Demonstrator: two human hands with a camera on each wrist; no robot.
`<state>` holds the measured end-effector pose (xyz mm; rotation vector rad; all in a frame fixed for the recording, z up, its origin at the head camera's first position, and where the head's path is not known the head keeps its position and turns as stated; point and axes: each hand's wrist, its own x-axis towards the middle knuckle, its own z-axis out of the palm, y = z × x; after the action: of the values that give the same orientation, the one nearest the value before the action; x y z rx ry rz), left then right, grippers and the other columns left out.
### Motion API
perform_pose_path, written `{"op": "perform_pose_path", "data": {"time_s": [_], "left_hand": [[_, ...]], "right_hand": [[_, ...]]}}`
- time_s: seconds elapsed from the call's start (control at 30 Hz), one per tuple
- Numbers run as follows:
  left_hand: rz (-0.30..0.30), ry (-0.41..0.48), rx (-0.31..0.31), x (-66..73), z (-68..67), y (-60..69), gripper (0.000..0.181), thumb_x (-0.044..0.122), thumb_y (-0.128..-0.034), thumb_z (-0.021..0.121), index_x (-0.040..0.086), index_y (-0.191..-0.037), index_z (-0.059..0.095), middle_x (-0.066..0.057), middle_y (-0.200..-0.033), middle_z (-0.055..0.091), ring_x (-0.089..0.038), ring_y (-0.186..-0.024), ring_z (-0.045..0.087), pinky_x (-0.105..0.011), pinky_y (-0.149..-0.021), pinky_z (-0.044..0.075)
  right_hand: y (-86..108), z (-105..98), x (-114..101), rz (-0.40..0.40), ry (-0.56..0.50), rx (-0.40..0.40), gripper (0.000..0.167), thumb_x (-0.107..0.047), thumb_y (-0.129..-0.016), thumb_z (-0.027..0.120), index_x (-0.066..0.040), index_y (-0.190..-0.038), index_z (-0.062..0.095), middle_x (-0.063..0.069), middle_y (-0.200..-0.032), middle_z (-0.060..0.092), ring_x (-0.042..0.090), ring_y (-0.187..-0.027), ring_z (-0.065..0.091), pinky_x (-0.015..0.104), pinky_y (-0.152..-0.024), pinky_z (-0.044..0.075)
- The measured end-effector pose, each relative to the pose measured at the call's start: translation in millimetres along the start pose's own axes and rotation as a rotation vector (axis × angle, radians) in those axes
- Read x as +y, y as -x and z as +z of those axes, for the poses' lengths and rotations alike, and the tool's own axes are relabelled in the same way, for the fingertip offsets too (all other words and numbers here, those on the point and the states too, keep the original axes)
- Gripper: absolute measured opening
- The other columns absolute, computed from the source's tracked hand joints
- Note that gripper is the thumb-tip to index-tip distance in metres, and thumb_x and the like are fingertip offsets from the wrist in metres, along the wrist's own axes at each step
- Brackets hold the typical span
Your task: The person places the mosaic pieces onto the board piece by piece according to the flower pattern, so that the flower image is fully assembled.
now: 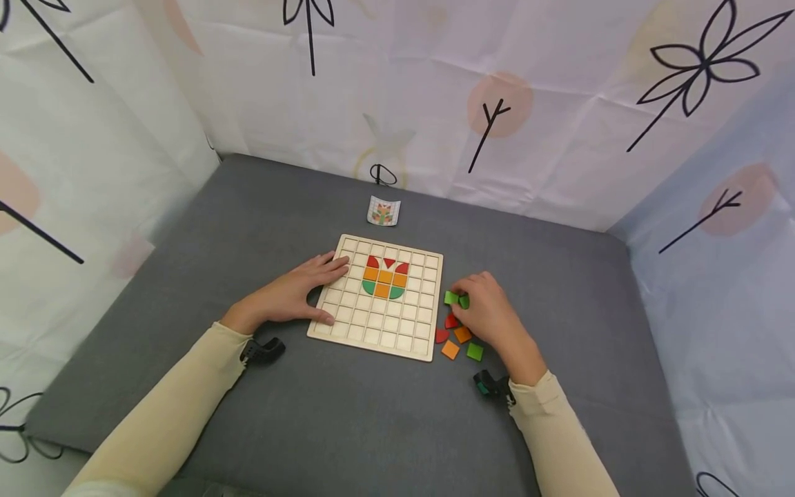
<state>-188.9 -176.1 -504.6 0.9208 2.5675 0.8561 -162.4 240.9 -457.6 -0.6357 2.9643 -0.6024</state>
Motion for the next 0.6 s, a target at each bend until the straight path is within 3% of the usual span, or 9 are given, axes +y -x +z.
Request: {"op": "perform_pose_path", "data": {"time_s": [0.6], "left_hand": [[0.006,0.010,0.001,2.2,-1.1,-0.3,0.114,0.055,-0.0858,0.091,0.014,-0.173,0.029,0.000,-0.181,0.017,-0.033,-0.166,0.004,-0.062,-0.129,0.014]], "right_hand": [[0.8,-8,-24,-0.007,-0.013,0.052,0.020,-0.011,-0.096,0.083,-0.003,-0.115,0.081,0.010,-0.108,0.075,0.031,-0.103,0.059,0.051,-0.086,0.052]]}}
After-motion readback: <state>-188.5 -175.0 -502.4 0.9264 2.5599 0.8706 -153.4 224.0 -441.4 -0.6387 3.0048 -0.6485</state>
